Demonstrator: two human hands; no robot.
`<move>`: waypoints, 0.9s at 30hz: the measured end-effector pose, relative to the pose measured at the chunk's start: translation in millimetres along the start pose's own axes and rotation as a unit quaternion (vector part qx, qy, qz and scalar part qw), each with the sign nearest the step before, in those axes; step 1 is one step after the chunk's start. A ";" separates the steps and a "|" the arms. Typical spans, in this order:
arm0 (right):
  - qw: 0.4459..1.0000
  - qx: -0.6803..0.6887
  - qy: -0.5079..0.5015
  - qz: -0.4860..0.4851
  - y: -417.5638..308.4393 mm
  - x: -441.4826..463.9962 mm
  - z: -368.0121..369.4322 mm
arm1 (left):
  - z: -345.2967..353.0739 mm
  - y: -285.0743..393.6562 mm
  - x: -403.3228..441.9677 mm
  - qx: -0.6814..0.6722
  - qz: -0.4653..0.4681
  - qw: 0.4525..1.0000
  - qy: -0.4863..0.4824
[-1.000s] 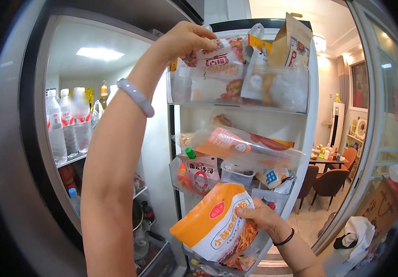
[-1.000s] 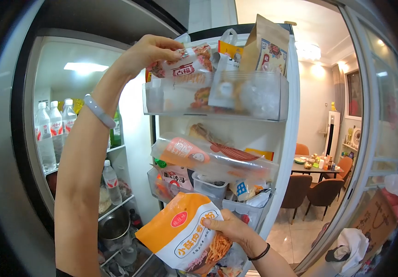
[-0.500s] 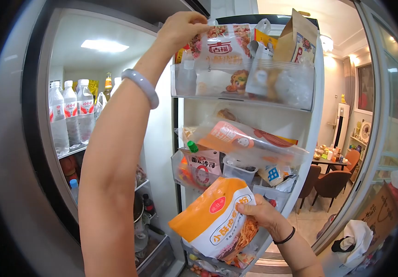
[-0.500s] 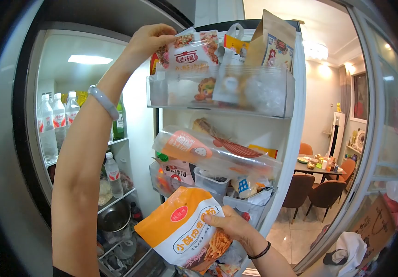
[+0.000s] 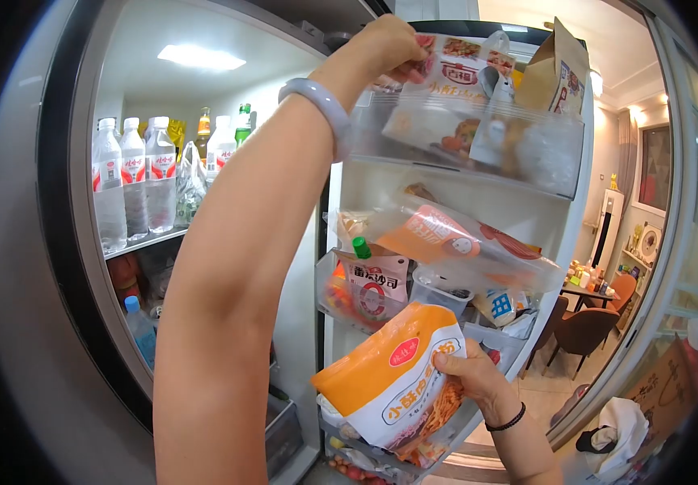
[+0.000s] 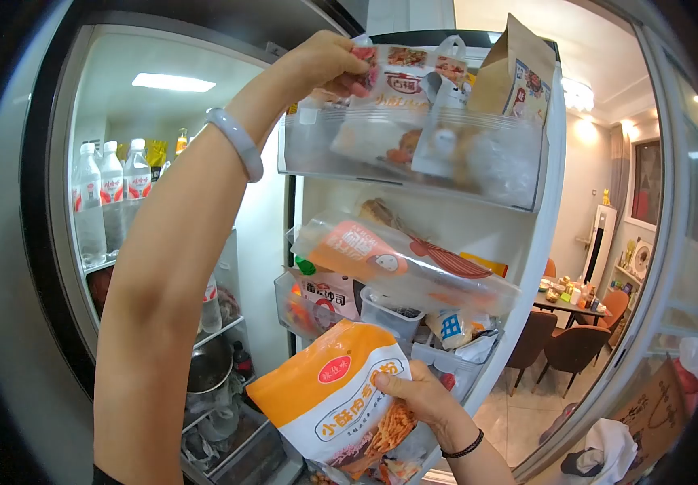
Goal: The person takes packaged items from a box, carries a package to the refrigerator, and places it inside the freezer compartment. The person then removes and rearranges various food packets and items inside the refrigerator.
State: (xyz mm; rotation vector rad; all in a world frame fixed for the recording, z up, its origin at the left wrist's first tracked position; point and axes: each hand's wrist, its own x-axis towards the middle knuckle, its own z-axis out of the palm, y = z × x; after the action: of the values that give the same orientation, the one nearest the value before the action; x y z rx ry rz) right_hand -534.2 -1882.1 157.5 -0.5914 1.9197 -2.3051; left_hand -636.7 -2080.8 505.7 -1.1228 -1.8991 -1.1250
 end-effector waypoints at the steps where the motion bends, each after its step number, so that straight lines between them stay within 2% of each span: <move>1: 1.000 0.000 0.015 0.000 -0.7 0.0 0.7 | -2.7 -5.9 0.6 0.015 -0.024 0.999 -0.028; 6: 0.999 0.002 0.026 -0.021 -0.9 1.2 1.9 | -22.4 -26.2 -25.9 0.022 0.000 0.999 -0.026; 8: 0.999 -0.001 0.027 -0.035 -0.9 2.5 2.1 | -34.9 -43.0 -24.2 -0.085 0.176 0.973 0.119; 9: 0.999 0.007 0.030 -0.040 -0.4 3.0 1.6 | -45.3 -48.7 -28.4 -0.120 0.180 0.958 0.186; 10: 0.998 0.015 0.033 -0.045 -0.1 3.5 1.1 | -54.6 -53.0 -31.0 -0.120 0.181 0.958 0.187; 12: 0.998 0.021 0.039 -0.049 4.3 5.8 -0.2 | -68.4 -62.7 -35.7 -0.071 0.033 0.948 0.310; 13: 0.997 0.029 0.045 -0.052 5.4 6.4 -0.1 | -70.9 -69.0 -38.3 -0.072 0.032 0.948 0.310; 15: 0.997 0.024 0.056 -0.044 4.1 5.7 2.8 | -68.0 -78.2 -49.7 0.006 -0.021 0.976 0.215; 18: 0.997 0.013 0.068 -0.044 1.2 6.5 5.9 | -46.0 -76.9 -68.9 -0.001 -0.019 0.974 0.224; 20: 0.996 0.009 0.076 -0.052 0.3 3.9 8.5 | -31.0 -72.6 -94.4 -0.098 0.023 0.970 0.223; 22: 0.995 0.007 0.098 -0.013 -4.0 -0.1 14.2 | -14.2 -60.5 -133.2 -0.198 0.032 0.951 0.235; 27: 0.989 -0.007 0.136 -0.060 -19.5 -14.9 29.0 | 26.8 -37.1 -249.5 -0.284 -0.009 0.927 0.244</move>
State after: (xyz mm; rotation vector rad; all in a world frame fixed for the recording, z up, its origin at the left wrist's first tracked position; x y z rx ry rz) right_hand -507.0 -1900.4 176.7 -0.4215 2.0688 -2.5663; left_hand -568.3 -2151.5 271.8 -0.9802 -1.2259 -1.8392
